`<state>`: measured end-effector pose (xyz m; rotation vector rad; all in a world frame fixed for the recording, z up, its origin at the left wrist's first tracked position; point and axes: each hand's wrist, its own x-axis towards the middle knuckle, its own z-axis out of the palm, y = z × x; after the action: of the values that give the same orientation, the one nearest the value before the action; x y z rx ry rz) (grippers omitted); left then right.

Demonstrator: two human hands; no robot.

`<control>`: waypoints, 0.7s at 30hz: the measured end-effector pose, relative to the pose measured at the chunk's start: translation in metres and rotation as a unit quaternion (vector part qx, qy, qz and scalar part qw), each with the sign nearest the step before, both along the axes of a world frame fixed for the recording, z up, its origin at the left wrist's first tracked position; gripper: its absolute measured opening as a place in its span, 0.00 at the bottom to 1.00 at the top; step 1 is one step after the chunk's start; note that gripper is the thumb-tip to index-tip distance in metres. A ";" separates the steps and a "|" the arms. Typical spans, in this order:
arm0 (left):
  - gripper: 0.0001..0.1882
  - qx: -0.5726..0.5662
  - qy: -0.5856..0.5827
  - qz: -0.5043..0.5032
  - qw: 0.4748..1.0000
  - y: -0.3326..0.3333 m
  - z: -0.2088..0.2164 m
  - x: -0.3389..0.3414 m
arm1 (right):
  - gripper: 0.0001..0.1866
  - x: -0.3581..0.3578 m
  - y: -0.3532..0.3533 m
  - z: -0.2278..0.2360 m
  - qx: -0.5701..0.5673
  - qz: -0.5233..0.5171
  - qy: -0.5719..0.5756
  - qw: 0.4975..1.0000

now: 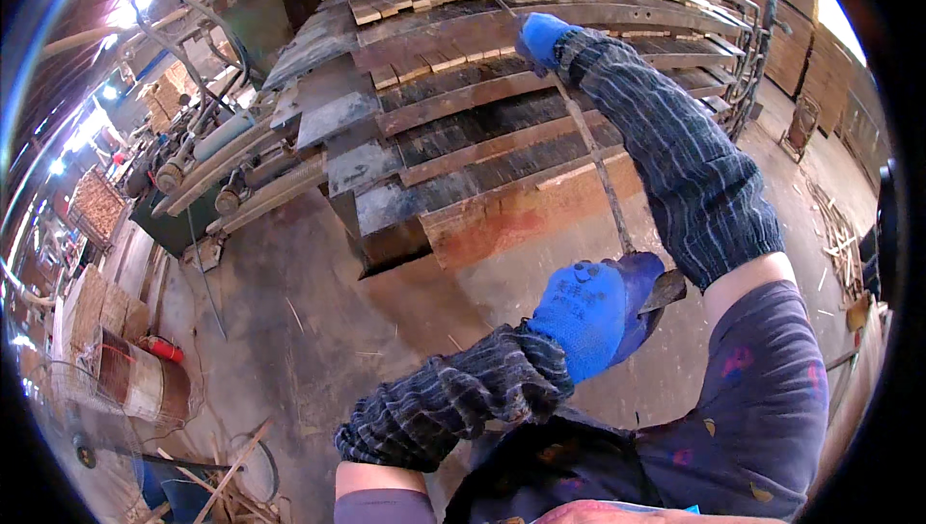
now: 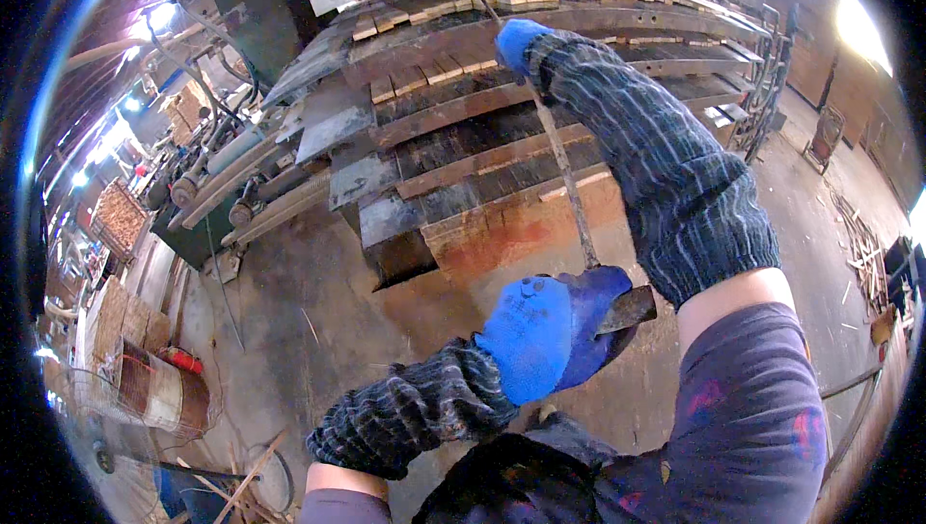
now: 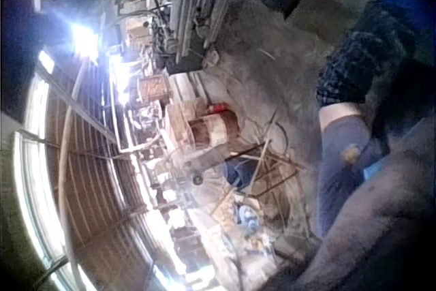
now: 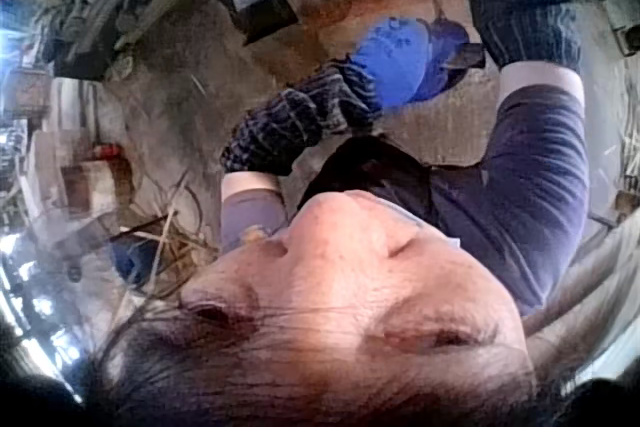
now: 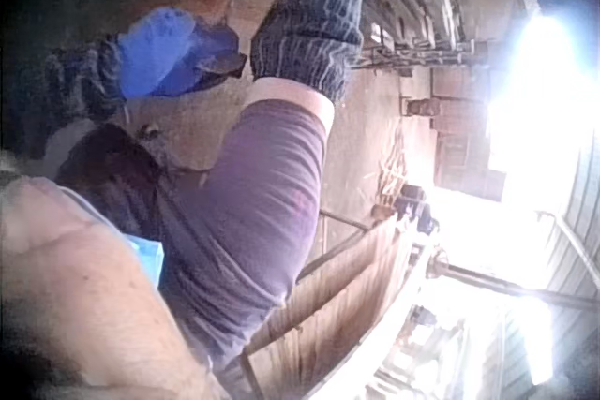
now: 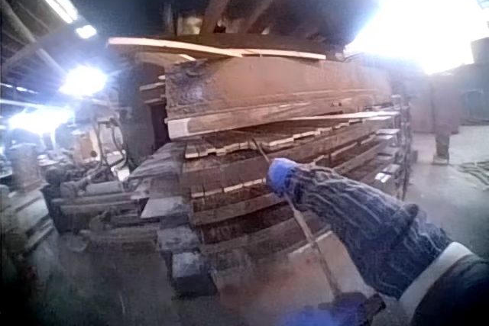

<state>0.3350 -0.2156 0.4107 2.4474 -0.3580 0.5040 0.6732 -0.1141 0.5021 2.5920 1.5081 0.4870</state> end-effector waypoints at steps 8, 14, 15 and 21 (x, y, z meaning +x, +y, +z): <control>0.15 -0.006 -0.008 -0.030 1.000 -0.003 -0.005 -0.019 | 0.06 -0.002 -0.020 -0.015 0.050 0.036 0.032 0.998; 0.09 0.029 0.072 -0.053 0.996 0.001 -0.007 -0.042 | 0.09 -0.038 -0.037 -0.023 0.303 0.042 0.402 0.863; 0.11 0.012 0.062 -0.062 0.996 -0.002 -0.012 -0.044 | 0.10 -0.038 -0.041 -0.023 0.284 0.034 0.355 0.890; 0.17 0.001 0.099 -0.145 0.985 -0.007 -0.021 -0.047 | 0.24 -0.061 -0.063 -0.023 0.272 0.017 0.307 0.912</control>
<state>0.2884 -0.2230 0.3901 2.3663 -0.6160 0.1348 0.6120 -0.1774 0.4786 3.3903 1.7890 0.0837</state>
